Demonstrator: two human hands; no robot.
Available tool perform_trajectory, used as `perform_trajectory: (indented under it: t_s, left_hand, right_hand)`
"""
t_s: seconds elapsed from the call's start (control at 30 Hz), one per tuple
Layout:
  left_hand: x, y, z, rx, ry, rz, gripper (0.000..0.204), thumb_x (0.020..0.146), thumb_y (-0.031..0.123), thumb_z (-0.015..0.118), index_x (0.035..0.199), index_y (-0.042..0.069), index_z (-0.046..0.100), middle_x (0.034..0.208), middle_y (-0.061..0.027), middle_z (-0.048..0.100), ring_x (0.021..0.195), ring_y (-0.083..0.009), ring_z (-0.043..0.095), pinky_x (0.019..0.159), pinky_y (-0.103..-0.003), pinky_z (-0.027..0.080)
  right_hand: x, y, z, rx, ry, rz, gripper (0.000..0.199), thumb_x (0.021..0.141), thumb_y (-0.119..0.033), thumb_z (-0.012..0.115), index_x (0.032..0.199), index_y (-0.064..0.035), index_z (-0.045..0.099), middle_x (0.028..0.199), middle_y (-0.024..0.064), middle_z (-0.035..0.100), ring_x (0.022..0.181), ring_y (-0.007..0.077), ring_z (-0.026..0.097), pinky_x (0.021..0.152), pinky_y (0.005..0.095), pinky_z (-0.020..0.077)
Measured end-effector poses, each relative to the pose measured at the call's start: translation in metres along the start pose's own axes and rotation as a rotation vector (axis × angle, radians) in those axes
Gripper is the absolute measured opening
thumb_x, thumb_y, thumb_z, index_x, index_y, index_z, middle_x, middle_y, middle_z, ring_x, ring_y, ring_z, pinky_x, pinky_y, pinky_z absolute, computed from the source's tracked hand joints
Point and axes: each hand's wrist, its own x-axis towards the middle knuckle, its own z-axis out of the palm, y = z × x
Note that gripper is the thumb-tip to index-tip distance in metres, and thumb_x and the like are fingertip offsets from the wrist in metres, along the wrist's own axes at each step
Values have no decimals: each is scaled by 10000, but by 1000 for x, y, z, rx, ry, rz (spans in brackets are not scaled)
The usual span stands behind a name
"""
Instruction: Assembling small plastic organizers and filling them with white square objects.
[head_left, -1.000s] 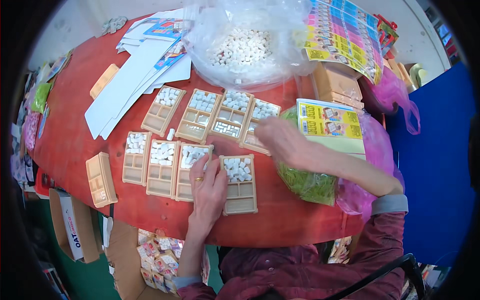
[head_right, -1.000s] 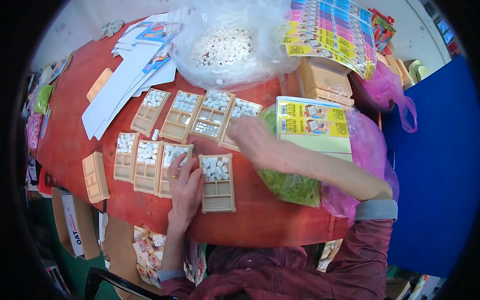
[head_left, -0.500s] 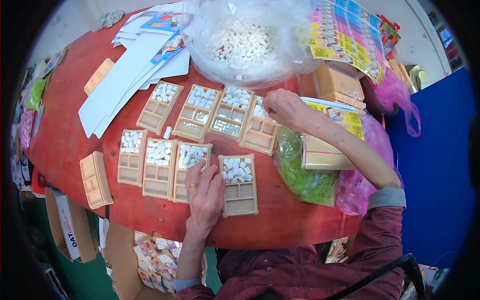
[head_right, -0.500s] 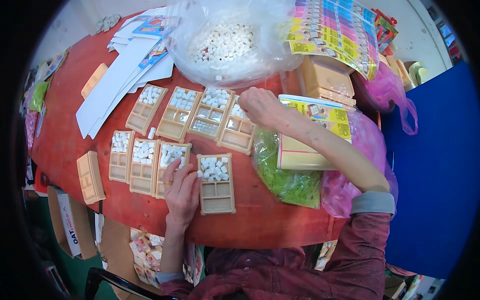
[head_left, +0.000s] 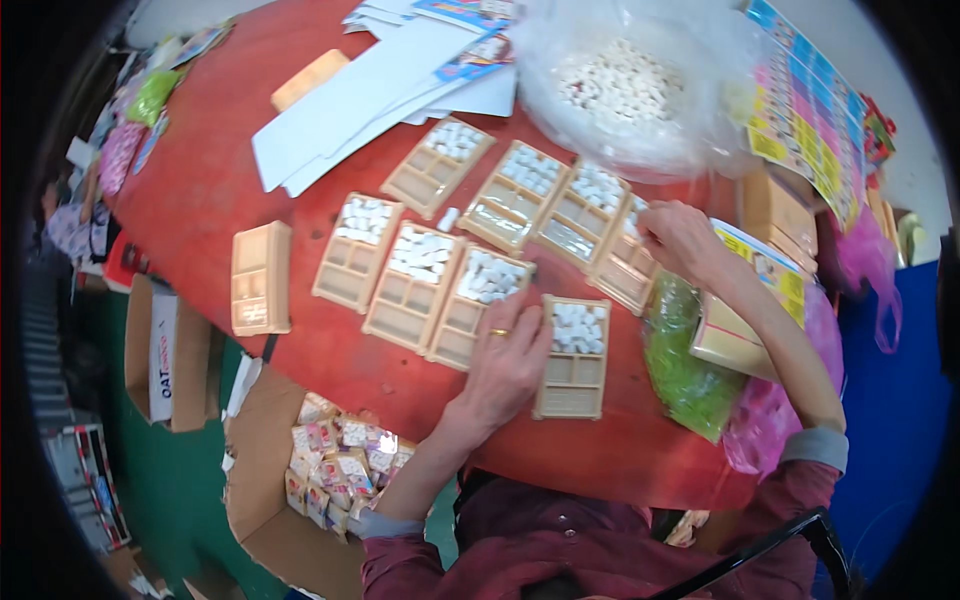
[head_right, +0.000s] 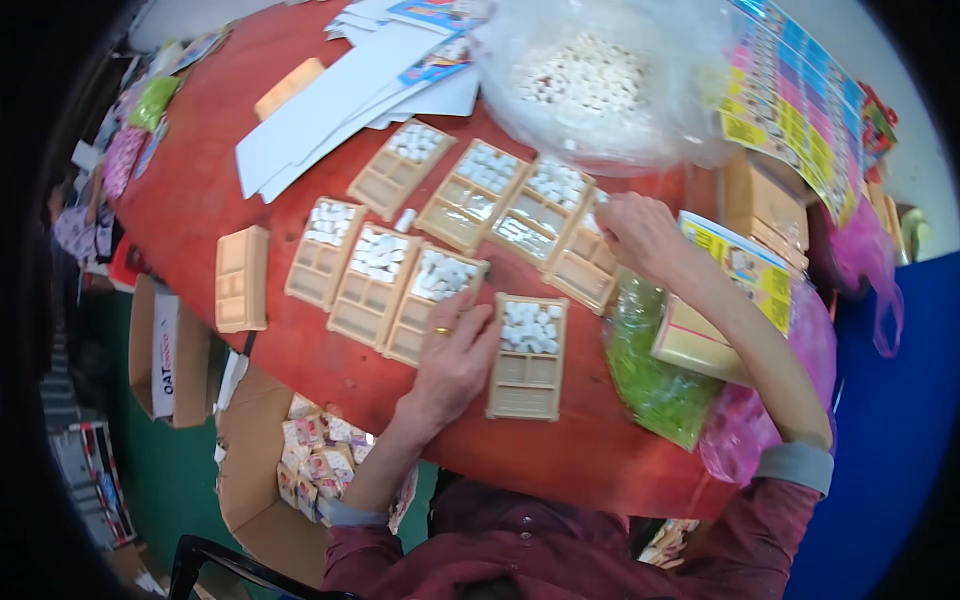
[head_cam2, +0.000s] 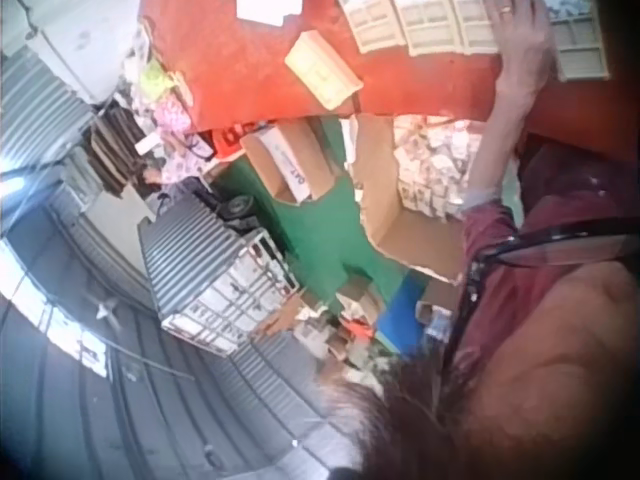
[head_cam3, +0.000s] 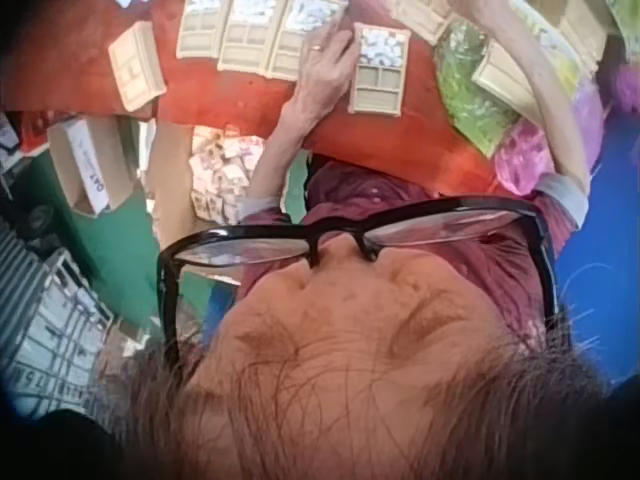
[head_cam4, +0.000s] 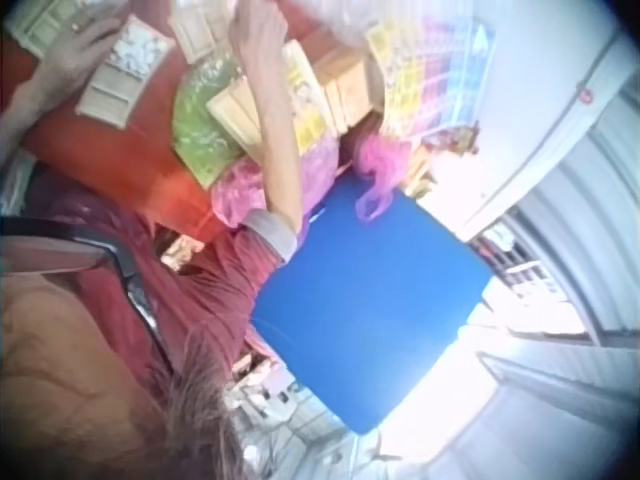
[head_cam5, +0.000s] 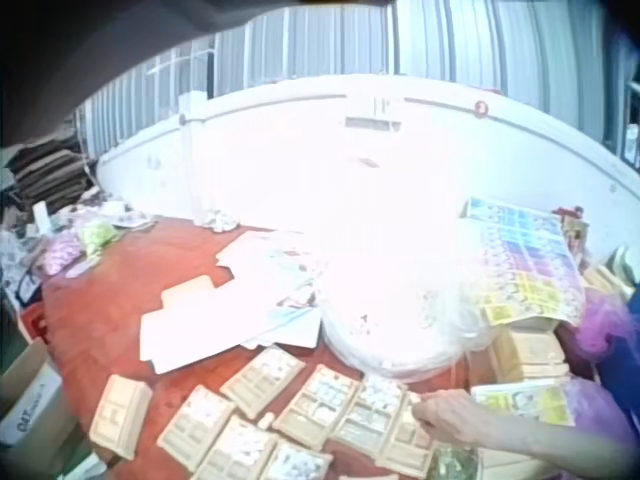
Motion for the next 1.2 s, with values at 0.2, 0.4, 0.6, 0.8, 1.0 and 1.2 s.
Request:
perform_trajectory:
  t_s: [0.2,0.4,0.6,0.8,1.0,1.2]
  left_hand:
    - [-9,1,0,-2,-45,-10,292,768,59,562,1041,-39,592,1125,-170,541,1183,-341,480,982,-485,393]
    - [3,-31,-37,71,49,-96,263,738,-9,566,997,-40,595,1038,-175,567,1074,-346,521,929,-466,417]
    - [53,-90,-60,165,-57,-205,69,752,-51,537,814,-34,561,899,-178,572,894,-368,545,773,-435,468]
    - [67,-115,-29,279,-226,-182,76,758,-63,520,802,-26,569,903,-181,589,867,-374,579,771,-440,493]
    - [75,-122,-24,314,-163,-164,23,783,1,553,790,-14,568,821,-174,583,832,-350,584,717,-439,461]
    - [69,-71,-51,78,21,-228,8,803,-32,575,806,-28,581,809,-157,573,758,-341,581,665,-418,462]
  right_hand:
    - [3,-8,5,54,35,11,92,651,33,604,685,22,519,719,193,570,701,391,584,614,460,452]
    - [6,-9,-21,261,100,103,92,660,55,616,745,36,587,658,127,588,608,229,582,577,346,462]
    - [10,-45,-42,776,-46,274,44,721,47,612,763,50,598,646,-32,550,616,27,494,542,226,415]
    - [1,-82,-38,775,-178,188,67,721,10,620,773,48,603,632,-2,564,613,41,508,540,234,419]
    - [-6,-81,-29,642,-175,109,105,707,-22,630,787,39,600,648,102,599,589,139,551,563,289,453]
    - [-27,-80,-7,525,-187,35,130,729,-54,633,826,25,602,736,139,595,722,265,589,690,356,474]
